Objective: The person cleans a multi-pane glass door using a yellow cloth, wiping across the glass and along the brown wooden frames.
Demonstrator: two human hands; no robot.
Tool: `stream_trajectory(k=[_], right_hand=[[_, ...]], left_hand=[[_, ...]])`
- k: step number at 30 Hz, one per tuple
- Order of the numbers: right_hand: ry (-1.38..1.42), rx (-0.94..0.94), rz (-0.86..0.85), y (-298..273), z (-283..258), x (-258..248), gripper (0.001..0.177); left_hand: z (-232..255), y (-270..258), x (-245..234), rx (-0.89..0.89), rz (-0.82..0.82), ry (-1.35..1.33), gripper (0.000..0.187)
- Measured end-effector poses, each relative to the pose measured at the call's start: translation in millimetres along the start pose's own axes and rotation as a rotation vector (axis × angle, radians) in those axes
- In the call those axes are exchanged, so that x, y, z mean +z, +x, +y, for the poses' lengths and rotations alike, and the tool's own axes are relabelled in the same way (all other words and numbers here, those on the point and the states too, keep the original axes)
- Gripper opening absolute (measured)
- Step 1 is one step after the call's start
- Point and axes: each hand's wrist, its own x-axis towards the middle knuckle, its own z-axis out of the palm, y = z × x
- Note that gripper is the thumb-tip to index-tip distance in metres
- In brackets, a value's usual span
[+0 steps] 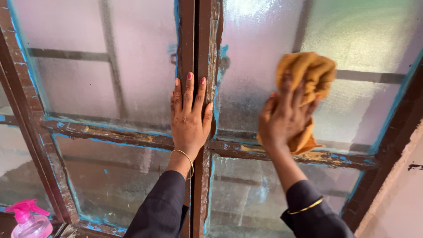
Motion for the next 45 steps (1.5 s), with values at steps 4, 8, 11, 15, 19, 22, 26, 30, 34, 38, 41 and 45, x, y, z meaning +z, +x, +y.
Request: stream_trajectory(k=[4,8,11,15,19,22,26,30,34,38,41,45], right_hand=[[0.102,-0.129,-0.046,-3,-41,-6,0.052],[0.125,-0.25,-0.129,-5,-49,-13,0.052],[0.137,-0.33,-0.171,-7,-46,-13,0.053],[0.167,-0.496,-0.239,-9,-40,-13,0.053],[0.265,-0.62,-0.247,-10,-38,-18,0.05],[0.31,-0.647,-0.256,-11,-38,-21,0.046],[0.343,-0.66,-0.316,-14,-35,-23,0.039],[0.332,-0.691,-0.307,-17,-34,-25,0.048],[0.369,-0.706,-0.336,-23,-29,-24,0.049],[0.401,-0.718,-0.355,-35,-21,-20,0.05],[0.419,-0.756,-0.373,-44,-16,-19,0.049],[0.367,-0.846,-0.448,-52,-15,-29,0.052]], left_hand=[[-1,1,-1,0.005,0.012,-0.006,0.057],[1,0,-3,0.003,-0.005,-0.026,0.056],[1,-1,-5,0.002,-0.012,-0.018,0.053],[4,-7,-5,0.001,-0.007,-0.019,0.052],[5,-23,-5,-0.014,-0.012,-0.037,0.051],[8,-38,-4,-0.042,-0.023,-0.028,0.051],[9,-51,-2,-0.055,-0.027,-0.007,0.051],[10,-60,0,-0.071,-0.032,0.003,0.051],[13,-72,0,-0.085,-0.024,0.01,0.05],[16,-78,1,-0.107,-0.021,0.024,0.05],[18,-81,3,-0.115,-0.021,0.062,0.051],[21,-94,7,-0.123,-0.026,0.088,0.051]])
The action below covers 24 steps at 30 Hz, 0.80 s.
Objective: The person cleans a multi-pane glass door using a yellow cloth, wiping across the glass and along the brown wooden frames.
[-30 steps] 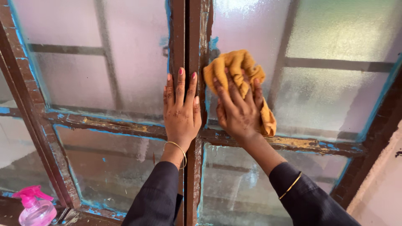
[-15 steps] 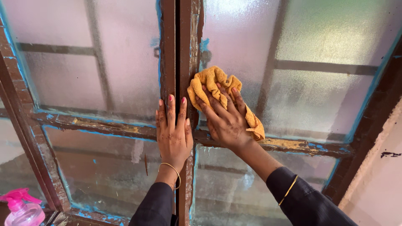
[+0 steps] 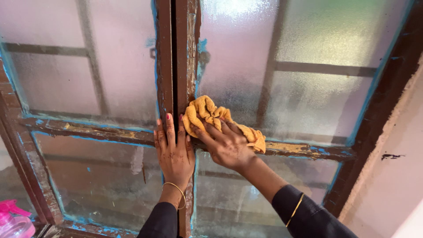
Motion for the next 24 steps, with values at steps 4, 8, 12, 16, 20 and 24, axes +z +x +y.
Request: stream_trajectory(k=[4,8,12,16,20,24], right_hand=[[0.058,0.06,-0.008,2,-15,-11,0.051],[0.094,0.157,-0.153,-2,-37,-12,0.053],[-0.021,0.157,-0.023,-21,-45,1,0.054],[-0.169,0.136,0.011,-56,-37,12,0.061],[-0.194,0.141,-0.008,-91,-21,20,0.06],[-0.227,0.179,0.014,-119,-6,14,0.056]], left_hand=[[-1,-10,5,-0.034,-0.056,0.045,0.055],[-1,-11,9,-0.047,-0.029,0.033,0.059],[-4,-11,4,-0.032,-0.072,0.027,0.064],[-5,-11,6,-0.029,-0.079,0.03,0.066],[-6,-14,8,-0.033,-0.081,0.053,0.062],[-5,-20,11,-0.044,-0.094,0.096,0.059]])
